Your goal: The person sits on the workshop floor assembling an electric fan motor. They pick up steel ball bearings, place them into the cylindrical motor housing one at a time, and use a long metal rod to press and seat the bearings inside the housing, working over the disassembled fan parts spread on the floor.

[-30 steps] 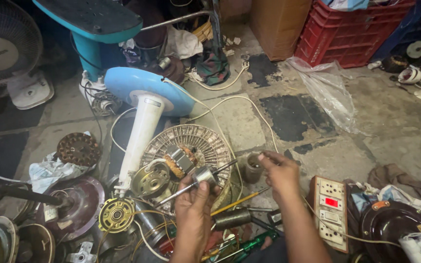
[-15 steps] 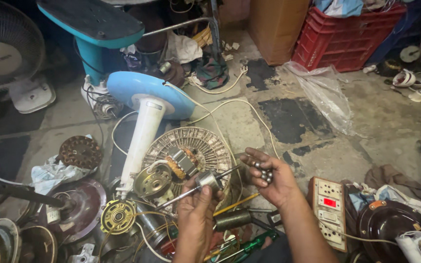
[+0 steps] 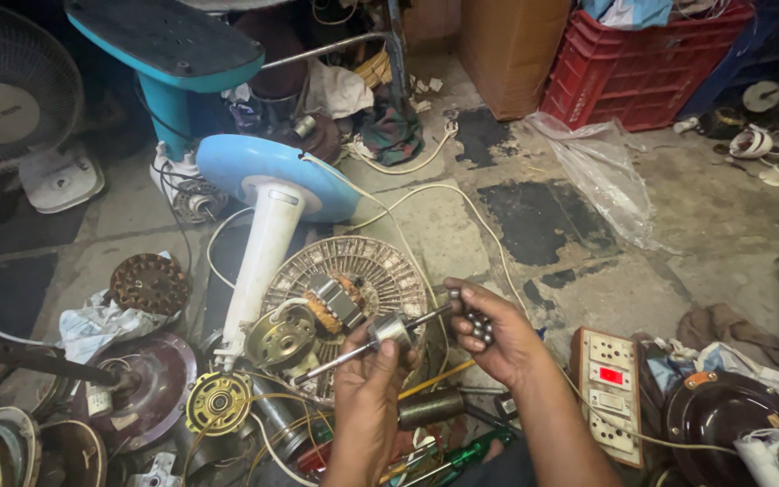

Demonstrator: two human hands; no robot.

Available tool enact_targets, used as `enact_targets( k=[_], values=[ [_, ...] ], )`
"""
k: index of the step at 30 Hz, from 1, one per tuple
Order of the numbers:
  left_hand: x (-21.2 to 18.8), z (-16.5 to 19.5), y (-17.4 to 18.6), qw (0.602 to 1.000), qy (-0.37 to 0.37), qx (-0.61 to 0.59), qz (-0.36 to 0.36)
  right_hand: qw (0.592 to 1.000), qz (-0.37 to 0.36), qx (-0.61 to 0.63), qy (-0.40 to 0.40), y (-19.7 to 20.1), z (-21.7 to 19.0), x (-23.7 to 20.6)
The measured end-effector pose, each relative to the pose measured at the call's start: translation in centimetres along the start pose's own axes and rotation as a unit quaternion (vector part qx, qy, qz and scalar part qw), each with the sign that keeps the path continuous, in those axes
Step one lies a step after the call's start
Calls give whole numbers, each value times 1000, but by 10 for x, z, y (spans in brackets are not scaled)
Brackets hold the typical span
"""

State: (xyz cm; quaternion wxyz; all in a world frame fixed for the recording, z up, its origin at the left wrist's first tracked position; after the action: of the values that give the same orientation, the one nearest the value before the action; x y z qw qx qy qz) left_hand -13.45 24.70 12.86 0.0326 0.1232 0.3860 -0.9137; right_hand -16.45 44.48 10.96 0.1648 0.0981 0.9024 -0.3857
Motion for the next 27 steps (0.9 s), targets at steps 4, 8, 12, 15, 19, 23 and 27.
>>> enact_targets(
  k=[4, 8, 12, 15, 19, 23, 27],
  values=[
    [4, 1, -5, 1000, -18, -3, -7, 1000, -21, -7, 12, 0, 0, -1],
    [6, -3, -3, 1000, -4, 4, 8, 999, -35, 32, 2, -1, 2, 1],
    [7, -4, -1, 1000, -9, 1, 14, 999, -36, 24, 7, -3, -1, 1],
    [5, -2, -3, 1000, -28, -6, -11, 1000, -7, 11, 1, -4, -1, -1],
    [4, -2, -3, 1000, -26, 0, -15, 1000, -9, -11, 6, -8, -3, -6],
    [6, -2, -5, 999, -34, 10, -10, 999, -41, -28, 8, -10, -4, -11],
    [8, 4, -2, 995, -39, 96, 8, 996, -37, -83, 24, -6, -6, -11]
  ],
)
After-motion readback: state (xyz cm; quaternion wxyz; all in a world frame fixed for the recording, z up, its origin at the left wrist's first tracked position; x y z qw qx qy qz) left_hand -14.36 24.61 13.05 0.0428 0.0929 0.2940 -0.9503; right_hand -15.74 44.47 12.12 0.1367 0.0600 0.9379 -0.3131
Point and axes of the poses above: each hand's wrist, its own x-axis towards the middle knuckle, its own y-axis out of the back of the hand, z = x × y, the point moved 6 cm from there along x, towards the middle knuckle, and after that the axes turned 6 degrees about z, right-handed, at the moved point
